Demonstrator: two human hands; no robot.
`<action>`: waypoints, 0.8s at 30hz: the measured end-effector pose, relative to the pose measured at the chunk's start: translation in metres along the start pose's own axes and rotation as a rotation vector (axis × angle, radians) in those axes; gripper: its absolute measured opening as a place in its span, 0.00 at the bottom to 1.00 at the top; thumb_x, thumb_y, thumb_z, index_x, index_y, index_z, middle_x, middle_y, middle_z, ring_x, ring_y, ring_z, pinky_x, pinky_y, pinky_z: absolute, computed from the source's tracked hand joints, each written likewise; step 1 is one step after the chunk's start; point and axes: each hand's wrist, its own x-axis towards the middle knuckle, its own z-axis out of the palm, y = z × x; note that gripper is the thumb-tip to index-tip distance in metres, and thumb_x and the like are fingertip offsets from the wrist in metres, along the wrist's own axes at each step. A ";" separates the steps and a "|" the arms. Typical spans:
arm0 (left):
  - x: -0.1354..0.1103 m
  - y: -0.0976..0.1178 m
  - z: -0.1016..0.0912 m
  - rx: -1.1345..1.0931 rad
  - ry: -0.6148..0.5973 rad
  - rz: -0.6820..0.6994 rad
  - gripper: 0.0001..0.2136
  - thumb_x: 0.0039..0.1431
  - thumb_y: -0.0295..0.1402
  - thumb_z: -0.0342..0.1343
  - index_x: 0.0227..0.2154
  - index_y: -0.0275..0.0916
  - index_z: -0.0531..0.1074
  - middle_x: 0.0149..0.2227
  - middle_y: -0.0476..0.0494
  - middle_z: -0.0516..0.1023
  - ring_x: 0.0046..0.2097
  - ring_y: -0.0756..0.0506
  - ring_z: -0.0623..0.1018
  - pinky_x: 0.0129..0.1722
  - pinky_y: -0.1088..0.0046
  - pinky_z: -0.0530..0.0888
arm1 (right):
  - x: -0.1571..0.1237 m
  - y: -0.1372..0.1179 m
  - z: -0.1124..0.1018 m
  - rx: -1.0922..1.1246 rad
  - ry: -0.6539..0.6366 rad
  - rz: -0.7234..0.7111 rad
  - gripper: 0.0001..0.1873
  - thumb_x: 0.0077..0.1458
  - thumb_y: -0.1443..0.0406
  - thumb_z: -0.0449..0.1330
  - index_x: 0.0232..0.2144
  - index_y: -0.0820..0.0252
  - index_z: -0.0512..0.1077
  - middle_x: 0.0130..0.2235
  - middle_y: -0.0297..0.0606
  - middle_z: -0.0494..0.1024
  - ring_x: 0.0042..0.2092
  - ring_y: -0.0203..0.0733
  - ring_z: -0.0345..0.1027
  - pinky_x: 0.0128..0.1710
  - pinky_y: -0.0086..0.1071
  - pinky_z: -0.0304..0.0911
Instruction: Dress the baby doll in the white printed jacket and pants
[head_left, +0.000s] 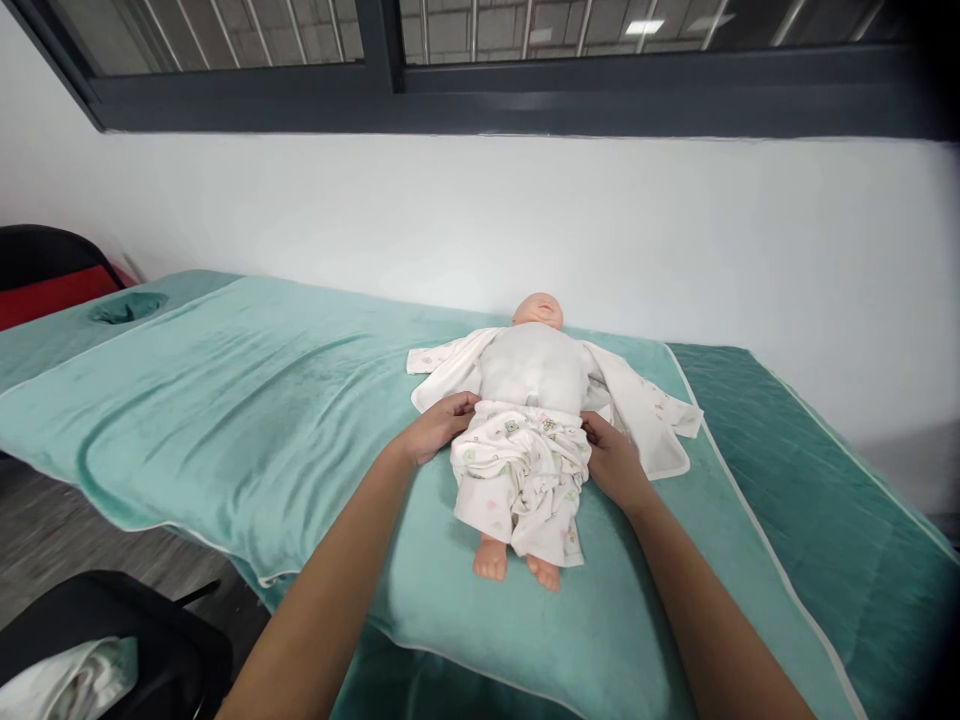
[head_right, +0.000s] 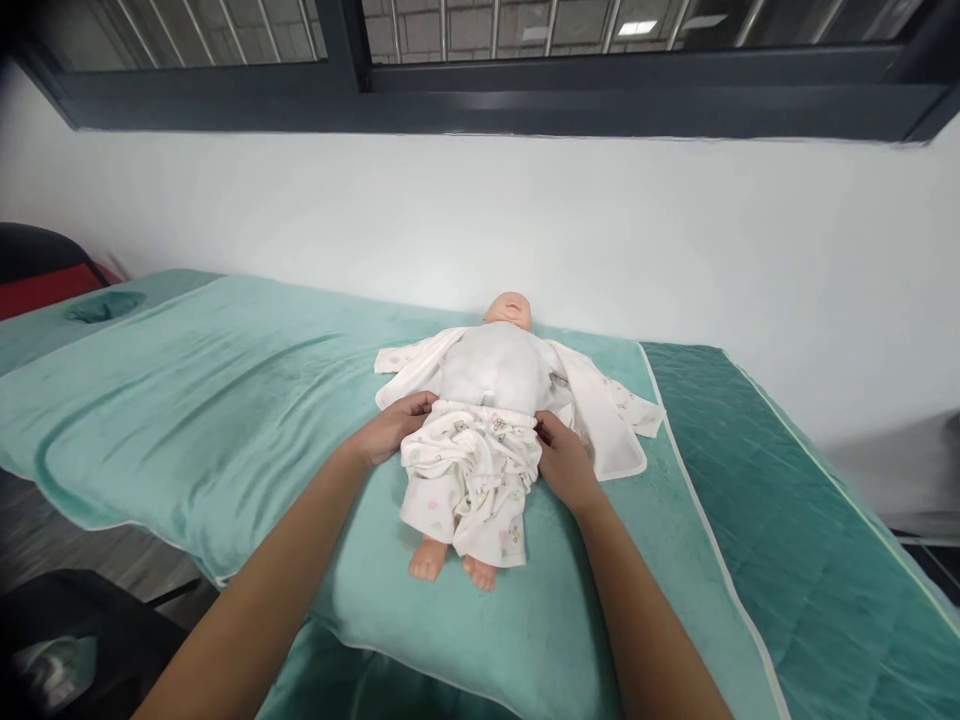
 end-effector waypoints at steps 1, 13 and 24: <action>0.000 0.000 0.000 0.002 0.000 0.002 0.11 0.52 0.35 0.63 0.36 0.36 0.72 0.34 0.50 0.72 0.34 0.52 0.69 0.33 0.76 0.63 | 0.000 0.001 0.000 0.008 -0.003 -0.002 0.14 0.55 0.63 0.60 0.45 0.50 0.74 0.43 0.33 0.81 0.43 0.44 0.72 0.46 0.37 0.66; 0.000 -0.003 -0.001 -0.007 0.023 0.024 0.11 0.53 0.35 0.62 0.37 0.37 0.73 0.36 0.49 0.73 0.36 0.51 0.69 0.36 0.75 0.63 | 0.002 -0.001 0.001 -0.006 0.118 0.040 0.10 0.55 0.61 0.58 0.40 0.54 0.75 0.37 0.35 0.80 0.39 0.43 0.72 0.39 0.34 0.65; -0.001 -0.004 -0.003 -0.005 0.054 0.035 0.10 0.53 0.33 0.62 0.38 0.37 0.73 0.37 0.48 0.73 0.36 0.51 0.69 0.36 0.75 0.63 | -0.001 -0.004 0.000 0.029 0.080 0.032 0.11 0.57 0.60 0.59 0.43 0.53 0.74 0.38 0.35 0.80 0.39 0.42 0.72 0.39 0.33 0.64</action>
